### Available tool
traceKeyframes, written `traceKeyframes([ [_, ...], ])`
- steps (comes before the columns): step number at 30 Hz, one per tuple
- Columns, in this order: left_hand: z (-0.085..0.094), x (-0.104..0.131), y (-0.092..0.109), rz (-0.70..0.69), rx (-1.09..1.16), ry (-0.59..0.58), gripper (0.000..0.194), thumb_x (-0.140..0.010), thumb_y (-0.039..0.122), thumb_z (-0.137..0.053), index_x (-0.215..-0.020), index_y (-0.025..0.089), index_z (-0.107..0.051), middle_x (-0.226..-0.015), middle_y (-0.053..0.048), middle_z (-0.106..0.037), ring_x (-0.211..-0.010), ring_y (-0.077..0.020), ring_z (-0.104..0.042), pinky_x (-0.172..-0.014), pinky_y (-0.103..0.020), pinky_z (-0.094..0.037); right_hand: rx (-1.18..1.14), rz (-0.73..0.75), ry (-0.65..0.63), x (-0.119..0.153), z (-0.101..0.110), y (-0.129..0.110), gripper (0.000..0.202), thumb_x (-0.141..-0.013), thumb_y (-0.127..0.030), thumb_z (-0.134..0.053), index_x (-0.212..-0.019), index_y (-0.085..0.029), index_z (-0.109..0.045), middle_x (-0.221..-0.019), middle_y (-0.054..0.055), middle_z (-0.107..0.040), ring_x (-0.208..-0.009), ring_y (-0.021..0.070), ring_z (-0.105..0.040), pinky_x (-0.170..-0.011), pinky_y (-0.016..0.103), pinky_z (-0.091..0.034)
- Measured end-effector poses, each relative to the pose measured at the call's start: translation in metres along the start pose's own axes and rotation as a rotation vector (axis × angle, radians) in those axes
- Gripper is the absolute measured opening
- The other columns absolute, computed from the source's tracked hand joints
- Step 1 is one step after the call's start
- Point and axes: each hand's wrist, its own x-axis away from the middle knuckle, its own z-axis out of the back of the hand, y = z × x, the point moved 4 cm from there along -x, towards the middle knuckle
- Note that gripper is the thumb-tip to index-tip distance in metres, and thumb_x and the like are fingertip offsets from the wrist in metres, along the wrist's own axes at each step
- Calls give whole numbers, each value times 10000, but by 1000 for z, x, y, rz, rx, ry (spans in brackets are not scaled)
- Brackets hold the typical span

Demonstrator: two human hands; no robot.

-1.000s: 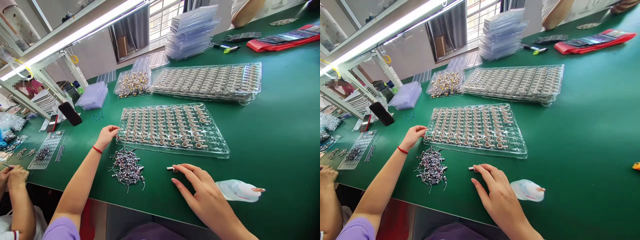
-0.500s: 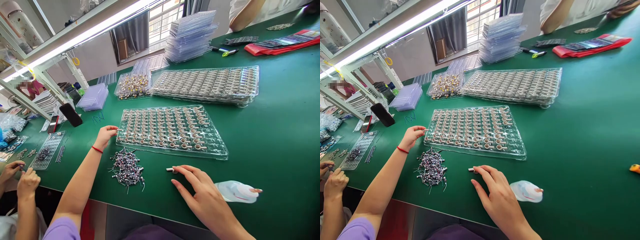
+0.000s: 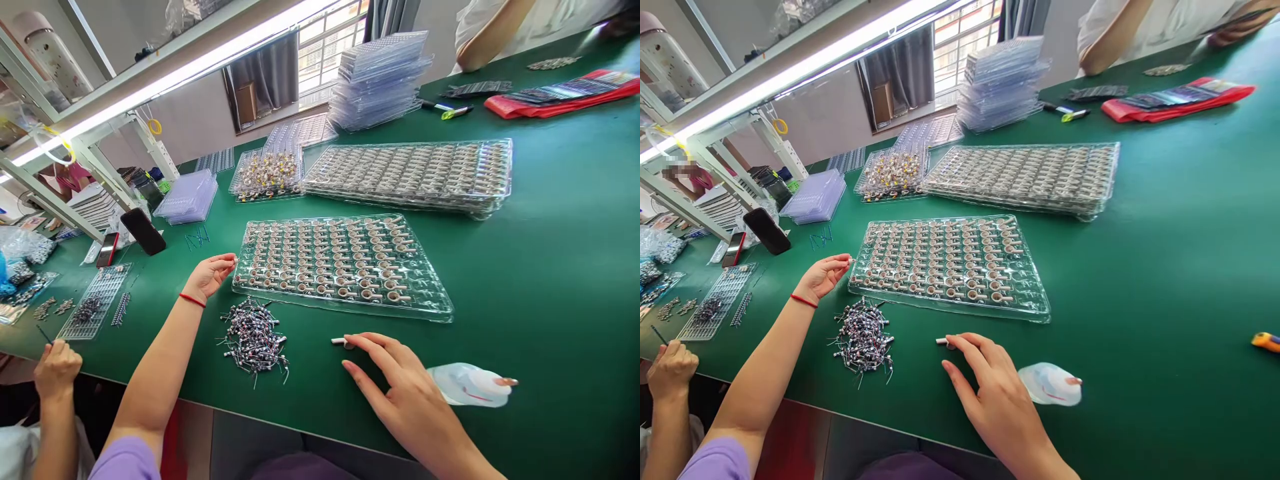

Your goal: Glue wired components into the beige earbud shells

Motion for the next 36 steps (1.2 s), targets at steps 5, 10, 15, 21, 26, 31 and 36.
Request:
traceKeyframes([
  [5,4,-2,0,-11,-10,21,127,-894,215,-599,-951,104,-621,-923,-40,-651,-780,-132,-638,-673,-282,-559,8,22,9,0,1,-1,265,-945,-377,-457,-1142,-241,-571,-1072,87,-614,-972,246,-614,-814,397,-524],
  [10,11,-5,4,-60,-89,46,148,-895,229,-597,-981,111,-618,-970,-49,-649,-821,-145,-640,-704,-305,-561,-4,12,15,0,0,0,271,-944,-393,-459,-1136,-240,-574,-1075,88,-610,-977,250,-613,-820,405,-523],
  [15,28,-3,5,-130,-262,67,156,-891,248,-604,-957,109,-623,-945,-47,-654,-822,-150,-642,-724,-321,-557,-8,5,10,0,-1,0,280,-945,-401,-449,-1138,-239,-572,-1078,96,-609,-979,254,-617,-819,410,-525],
  [21,37,12,-3,-267,-567,46,97,-777,183,-702,-843,122,-663,-805,-17,-664,-767,-146,-632,-776,-344,-536,-20,0,15,1,-1,2,279,-939,-405,-453,-1126,-242,-580,-1075,92,-620,-978,256,-623,-822,411,-527],
  [26,41,26,-6,-408,-761,72,283,-567,138,-735,-842,205,-727,-893,-32,-660,-803,-170,-612,-786,-289,-514,-16,-9,3,2,-3,4,289,-940,-418,-452,-1138,-247,-574,-1087,94,-613,-997,263,-612,-836,426,-518],
  [31,47,30,-10,-491,-924,218,216,-634,302,-741,-815,195,-690,-888,-48,-616,-772,-186,-571,-745,-311,-474,-10,8,10,2,-1,2,295,-944,-431,-446,-1137,-246,-569,-1086,93,-614,-988,265,-613,-820,422,-519],
  [36,44,25,-16,-529,-1058,269,211,-714,369,-703,-615,190,-653,-702,-30,-554,-662,-181,-529,-699,-324,-434,9,16,4,1,-2,1,284,-944,-424,-452,-1136,-248,-566,-1090,91,-612,-987,260,-612,-810,413,-523],
])
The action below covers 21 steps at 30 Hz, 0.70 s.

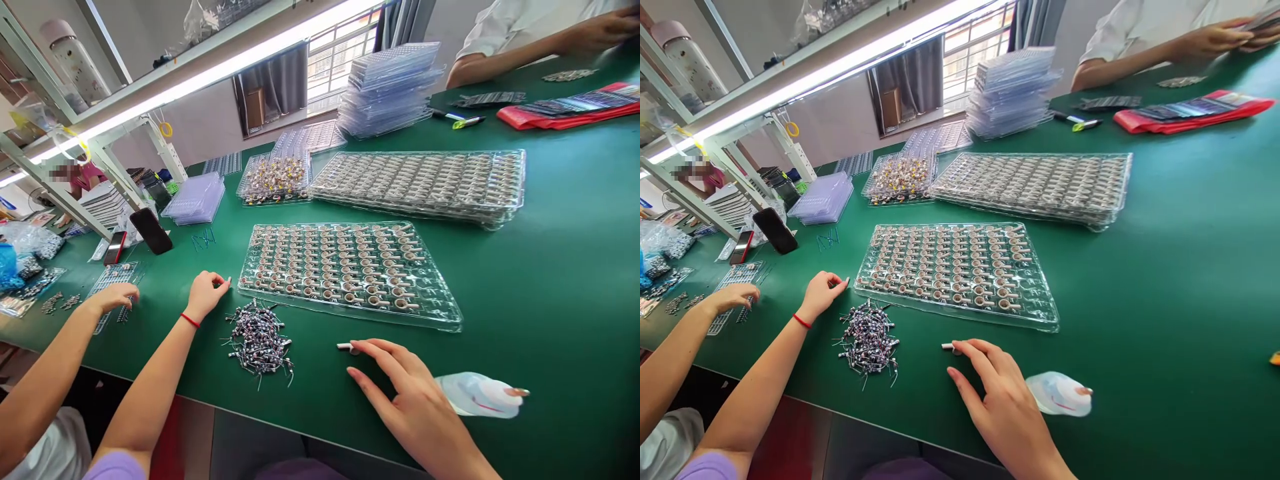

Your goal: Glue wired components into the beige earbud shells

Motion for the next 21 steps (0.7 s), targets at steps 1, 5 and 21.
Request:
traceKeyframes([
  [1,-1,-1,1,-14,-18,5,213,-729,354,-692,-598,190,-651,-684,-28,-543,-657,-181,-526,-696,-324,-430,0,0,1,0,0,0,283,-944,-422,-454,-1135,-247,-567,-1088,89,-613,-986,260,-612,-812,412,-522],
  [5,1,-2,16,-102,-60,40,153,-775,307,-668,-678,192,-697,-755,-38,-567,-744,-194,-552,-747,-326,-430,-6,1,2,1,-1,1,282,-944,-414,-458,-1138,-244,-572,-1080,86,-617,-987,257,-612,-827,413,-517],
  [21,-16,-17,57,-312,-219,-29,129,-793,324,-690,-746,234,-770,-906,-49,-592,-887,-215,-542,-836,-380,-443,-13,2,-2,-1,0,0,282,-940,-413,-463,-1140,-248,-573,-1076,85,-615,-979,255,-613,-823,408,-518],
])
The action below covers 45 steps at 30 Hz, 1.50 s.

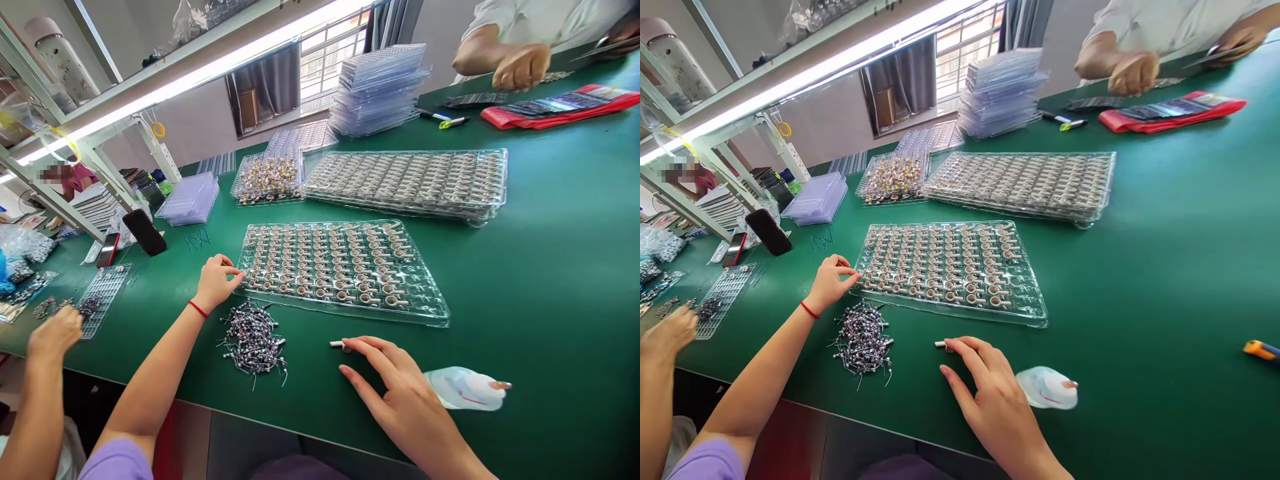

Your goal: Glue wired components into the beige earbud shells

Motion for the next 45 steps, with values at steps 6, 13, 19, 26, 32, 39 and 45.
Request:
traceKeyframes([
  [6,7,1,-4,31,11,-28,110,-788,311,-686,-784,222,-751,-881,-35,-603,-886,-200,-557,-842,-351,-448,14,24,12,-1,1,-1,280,-950,-406,-450,-1146,-243,-568,-1073,86,-611,-974,247,-610,-813,397,-520],
  [13,5,7,-6,37,0,-74,107,-743,330,-730,-727,225,-742,-851,-29,-584,-878,-203,-560,-821,-344,-443,16,29,25,-2,1,-2,275,-950,-408,-447,-1137,-244,-564,-1059,88,-617,-963,249,-618,-808,397,-520],
  [19,-1,10,3,61,-21,-62,112,-756,255,-677,-664,213,-725,-836,-39,-589,-890,-219,-546,-842,-371,-420,8,14,1,0,1,0,263,-942,-381,-462,-1143,-247,-566,-1076,87,-607,-977,249,-611,-817,398,-519],
  [26,-3,7,-6,202,81,-73,127,-752,273,-652,-682,191,-720,-841,-33,-611,-808,-178,-599,-774,-308,-474,5,8,3,1,0,0,266,-944,-395,-464,-1146,-250,-559,-1082,79,-600,-977,245,-607,-820,401,-518],
  [32,-8,7,-14,284,147,-133,182,-724,319,-687,-647,157,-711,-814,-36,-655,-729,-153,-611,-664,-277,-477,10,9,6,1,0,0,269,-948,-395,-454,-1151,-251,-557,-1084,82,-599,-985,245,-606,-822,399,-520],
  [39,-8,8,-9,304,95,-53,134,-702,289,-688,-619,186,-710,-826,-42,-622,-779,-184,-598,-732,-310,-474,4,8,18,1,1,1,270,-944,-403,-459,-1134,-247,-572,-1074,87,-612,-975,252,-615,-815,404,-523],
  [45,-6,9,0,276,61,-20,132,-718,289,-694,-621,200,-707,-805,-35,-571,-811,-200,-579,-784,-347,-465,-5,23,27,0,3,-2,269,-947,-398,-459,-1136,-243,-572,-1069,88,-615,-970,248,-618,-808,393,-523],
])
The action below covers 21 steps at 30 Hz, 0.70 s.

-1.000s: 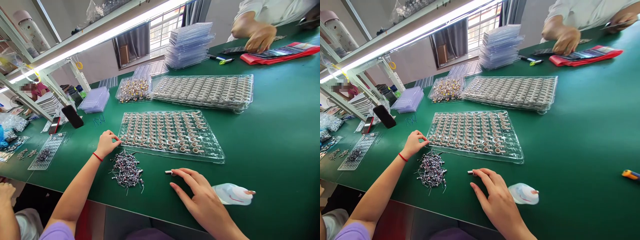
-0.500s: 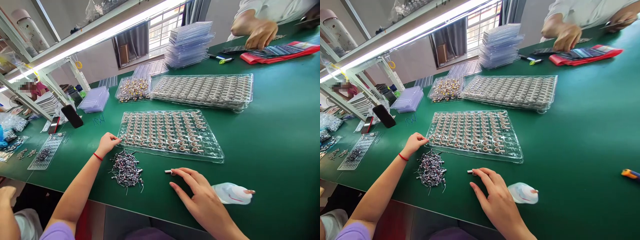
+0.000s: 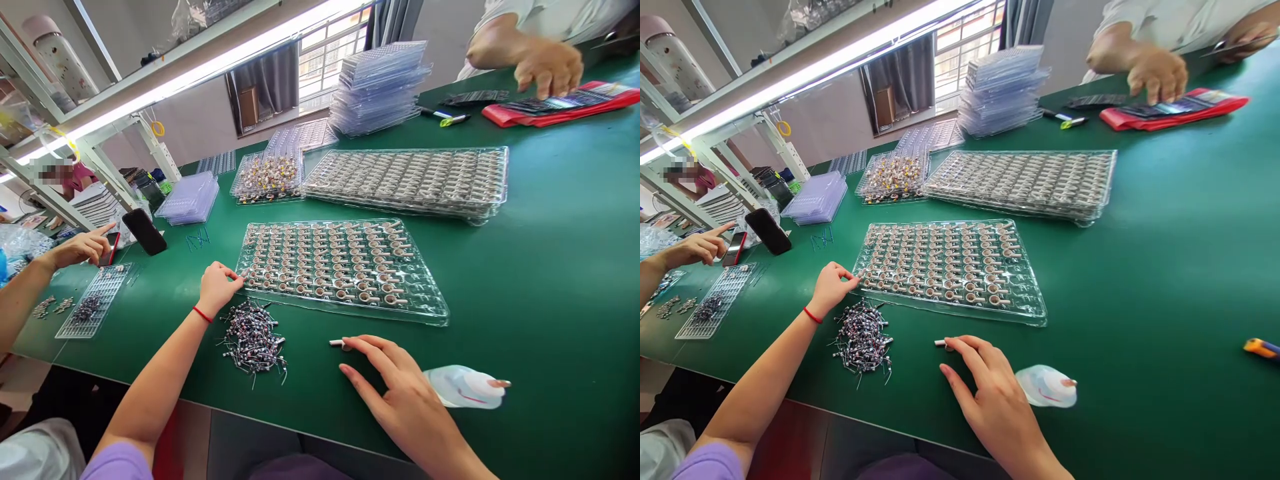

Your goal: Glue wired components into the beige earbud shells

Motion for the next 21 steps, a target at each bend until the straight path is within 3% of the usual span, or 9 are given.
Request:
traceKeyframes([
  [6,11,2,0,-8,44,7,183,-743,368,-691,-673,201,-715,-786,-32,-572,-758,-189,-584,-715,-327,-472,42,32,-23,-1,-4,0,299,-964,-357,-429,-1192,-223,-567,-1080,101,-588,-963,249,-588,-799,390,-509],
  [10,22,17,2,-41,90,24,126,-793,288,-631,-740,198,-702,-806,-23,-602,-756,-161,-590,-729,-294,-479,104,65,-29,-1,-8,-2,337,-977,-314,-378,-1214,-198,-588,-1021,112,-579,-891,244,-567,-758,395,-503],
  [16,23,48,7,-139,107,-53,95,-800,205,-603,-798,222,-696,-813,-11,-658,-842,-179,-605,-790,-305,-467,114,66,18,-5,-7,-6,350,-986,-336,-353,-1009,-182,-666,-935,116,-594,-845,242,-573,-730,393,-499],
  [21,20,54,6,-150,82,-89,114,-825,232,-583,-794,227,-693,-821,-14,-684,-851,-197,-601,-811,-337,-449,90,81,45,-5,-5,-9,319,-993,-343,-364,-949,-196,-644,-907,97,-624,-819,232,-588,-746,387,-489],
])
